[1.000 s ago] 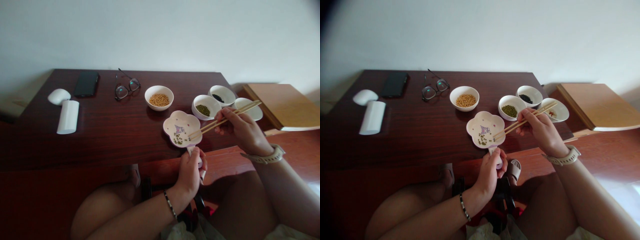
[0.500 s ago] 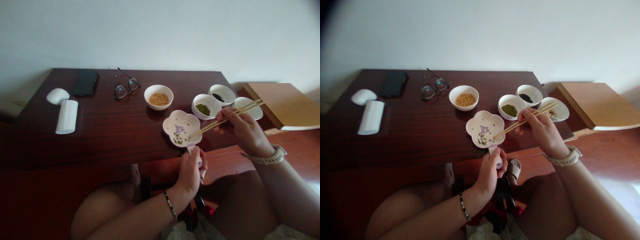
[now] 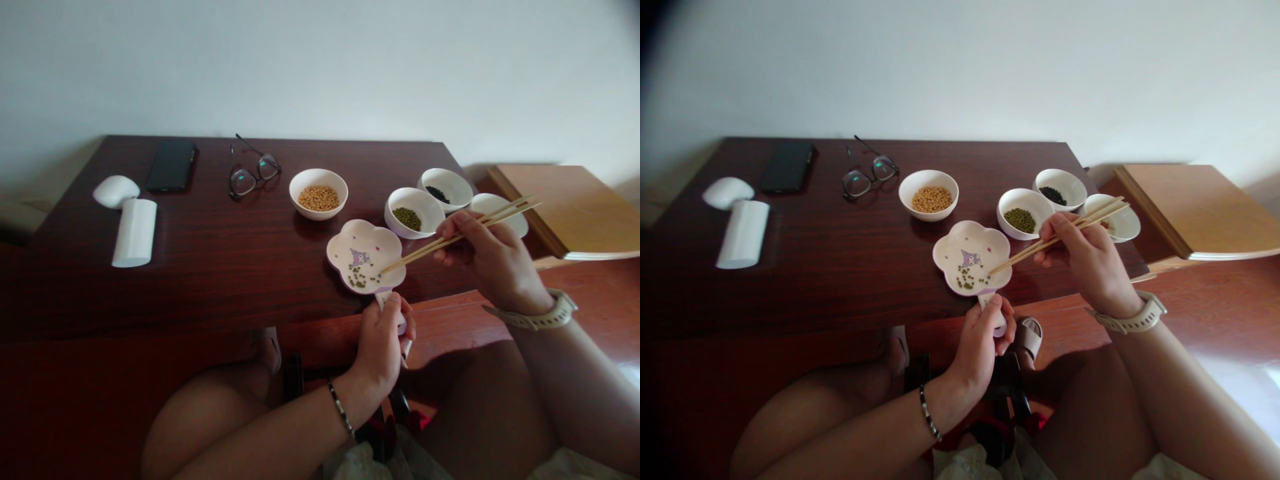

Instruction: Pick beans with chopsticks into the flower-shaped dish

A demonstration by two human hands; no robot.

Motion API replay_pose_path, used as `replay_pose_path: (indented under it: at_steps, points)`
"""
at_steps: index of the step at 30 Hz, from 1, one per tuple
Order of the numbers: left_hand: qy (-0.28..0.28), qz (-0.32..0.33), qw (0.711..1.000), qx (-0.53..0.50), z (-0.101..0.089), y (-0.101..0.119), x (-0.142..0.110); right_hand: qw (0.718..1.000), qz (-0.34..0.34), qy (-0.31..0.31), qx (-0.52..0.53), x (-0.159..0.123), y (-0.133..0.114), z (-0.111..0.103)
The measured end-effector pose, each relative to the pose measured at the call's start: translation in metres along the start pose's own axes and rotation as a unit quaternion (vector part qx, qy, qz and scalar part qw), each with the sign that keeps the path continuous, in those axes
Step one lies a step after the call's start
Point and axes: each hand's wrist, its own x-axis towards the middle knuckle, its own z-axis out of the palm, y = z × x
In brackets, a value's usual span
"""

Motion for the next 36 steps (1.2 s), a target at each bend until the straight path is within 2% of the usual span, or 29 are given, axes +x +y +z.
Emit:
replay_pose_path:
  at_steps: [7, 18, 36]
  points:
    - [0.003, -0.009, 1.0, -0.008, 0.0, 0.0, -0.001, 0.999, 0.025, -0.024, -0.024, -0.002, -0.004, 0.0]
    - [0.005, 0.005, 1.0, -0.015, 0.001, 0.001, 0.0, 0.999, -0.013, -0.025, -0.045, -0.008, -0.005, 0.008]
    - [0.004, -0.002, 1.0, -0.003, 0.001, 0.003, -0.001, 0.999, -0.009, -0.02, -0.04, -0.006, -0.008, 0.006]
